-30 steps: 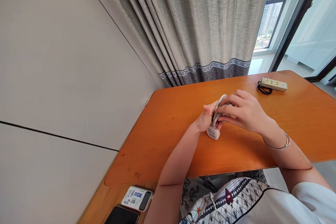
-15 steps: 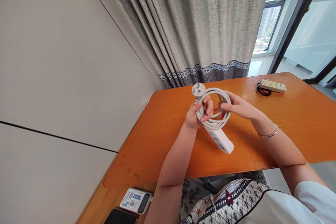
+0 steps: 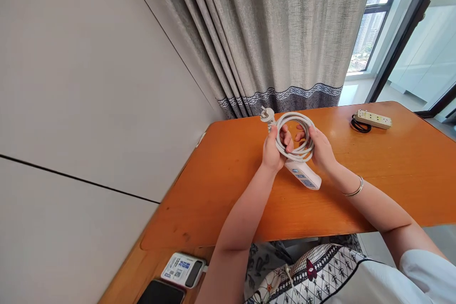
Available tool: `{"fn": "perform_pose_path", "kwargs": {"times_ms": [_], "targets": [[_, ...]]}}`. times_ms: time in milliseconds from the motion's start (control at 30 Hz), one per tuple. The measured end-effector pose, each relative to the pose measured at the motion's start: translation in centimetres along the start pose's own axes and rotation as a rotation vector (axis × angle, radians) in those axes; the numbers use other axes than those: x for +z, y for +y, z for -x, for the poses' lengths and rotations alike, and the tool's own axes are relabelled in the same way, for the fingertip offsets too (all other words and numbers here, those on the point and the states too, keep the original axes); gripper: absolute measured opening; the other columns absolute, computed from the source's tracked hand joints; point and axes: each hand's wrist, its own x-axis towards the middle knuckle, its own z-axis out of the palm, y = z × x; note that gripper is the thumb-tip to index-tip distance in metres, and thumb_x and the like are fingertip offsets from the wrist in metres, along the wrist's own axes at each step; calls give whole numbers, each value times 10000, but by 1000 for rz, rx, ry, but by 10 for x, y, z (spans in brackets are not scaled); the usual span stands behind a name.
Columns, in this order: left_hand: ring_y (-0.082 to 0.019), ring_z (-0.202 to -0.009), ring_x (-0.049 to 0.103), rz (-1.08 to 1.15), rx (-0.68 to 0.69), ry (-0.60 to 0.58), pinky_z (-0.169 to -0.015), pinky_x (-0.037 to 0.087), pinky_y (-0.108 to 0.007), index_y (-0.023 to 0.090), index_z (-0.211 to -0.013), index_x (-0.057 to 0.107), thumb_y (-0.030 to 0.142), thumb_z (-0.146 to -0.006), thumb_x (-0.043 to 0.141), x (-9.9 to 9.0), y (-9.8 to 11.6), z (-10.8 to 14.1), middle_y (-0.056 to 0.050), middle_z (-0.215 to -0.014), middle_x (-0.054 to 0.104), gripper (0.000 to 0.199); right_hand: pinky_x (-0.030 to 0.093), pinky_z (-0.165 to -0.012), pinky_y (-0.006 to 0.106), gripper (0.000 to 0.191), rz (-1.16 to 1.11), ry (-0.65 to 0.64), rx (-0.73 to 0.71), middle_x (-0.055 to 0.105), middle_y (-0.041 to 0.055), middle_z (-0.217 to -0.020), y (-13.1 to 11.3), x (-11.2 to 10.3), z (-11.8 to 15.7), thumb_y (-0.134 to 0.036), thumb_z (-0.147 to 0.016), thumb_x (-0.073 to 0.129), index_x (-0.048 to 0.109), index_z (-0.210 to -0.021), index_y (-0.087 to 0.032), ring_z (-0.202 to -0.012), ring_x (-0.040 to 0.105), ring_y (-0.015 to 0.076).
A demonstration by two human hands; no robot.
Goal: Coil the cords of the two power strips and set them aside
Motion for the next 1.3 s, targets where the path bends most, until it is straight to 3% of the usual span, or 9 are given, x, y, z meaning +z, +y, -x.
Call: {"fn": "perform_pose_path", "kwargs": {"times_ms": [167,300,533,633,733,933,1067,1167,1300], "targets": [[-63,-352,382,-15,19,28,-390,302,-174,182,-730,514,563,-945,484,6,-16,4,70,-448,383,438,316,-416,266,632,-153,89,70,295,-58,-459,-7,7,5,-848,-811,373,324,-619,-248,-419,305,106],[-91,-417,473,-31,-71,-8,-448,374,-196,168,-770,571,535,-965,460,9,-17,7,48,-476,436,429,302,-406,261,651,-171,108,16,184,-89,-412,-9,1,1,-850,-820,369,233,-612,-248,-380,201,92],[-86,-419,460,-4,-156,-78,-473,400,-182,168,-806,565,494,-979,469,8,-3,9,68,-462,387,381,285,-387,240,553,-182,63,55,223,-108,-428,-1,-7,-9,-789,-836,454,414,-747,-245,-356,251,84],[-74,-360,356,-12,-157,-109,-424,351,-166,181,-734,505,548,-970,441,5,-1,8,88,-417,272,442,303,-385,252,521,-3,48,-78,422,-77,-544,-1,-11,-9,-730,-880,444,517,-1071,-251,-374,369,97],[-71,-347,327,-46,-150,-127,-412,339,-163,186,-699,467,574,-965,425,4,-2,8,92,-407,246,472,388,-447,275,577,266,30,-256,591,2,-808,-5,-18,-8,-658,-929,420,415,-1367,-282,-482,493,114],[-79,-372,415,-137,-139,-167,-440,369,-177,179,-743,518,601,-877,586,2,-2,8,104,-411,278,448,433,-479,271,467,611,-94,-319,621,24,-806,-17,-30,-12,-560,-954,465,525,-1263,-214,-478,519,112],[-115,-471,554,-257,-108,-192,-481,420,-200,160,-879,598,517,-783,747,-2,-3,8,95,-469,385,398,408,-443,249,416,635,-73,-315,573,-19,-667,-17,-30,-15,-560,-966,447,555,-1144,-199,-412,485,100],[-86,-418,487,-233,-67,-166,-457,389,-190,159,-844,596,460,-809,740,-1,-2,8,102,-462,353,336,436,-459,255,500,547,-109,-316,589,-14,-688,-13,-30,-17,-626,-949,436,553,-1205,-213,-441,511,111],[-49,-364,324,-30,9,-38,-426,321,-165,181,-746,516,391,-949,579,5,6,7,103,-448,275,299,538,-614,297,761,270,-209,-258,666,80,-1064,-2,-34,-21,-776,-903,278,391,-1448,-257,-790,676,185]]}}
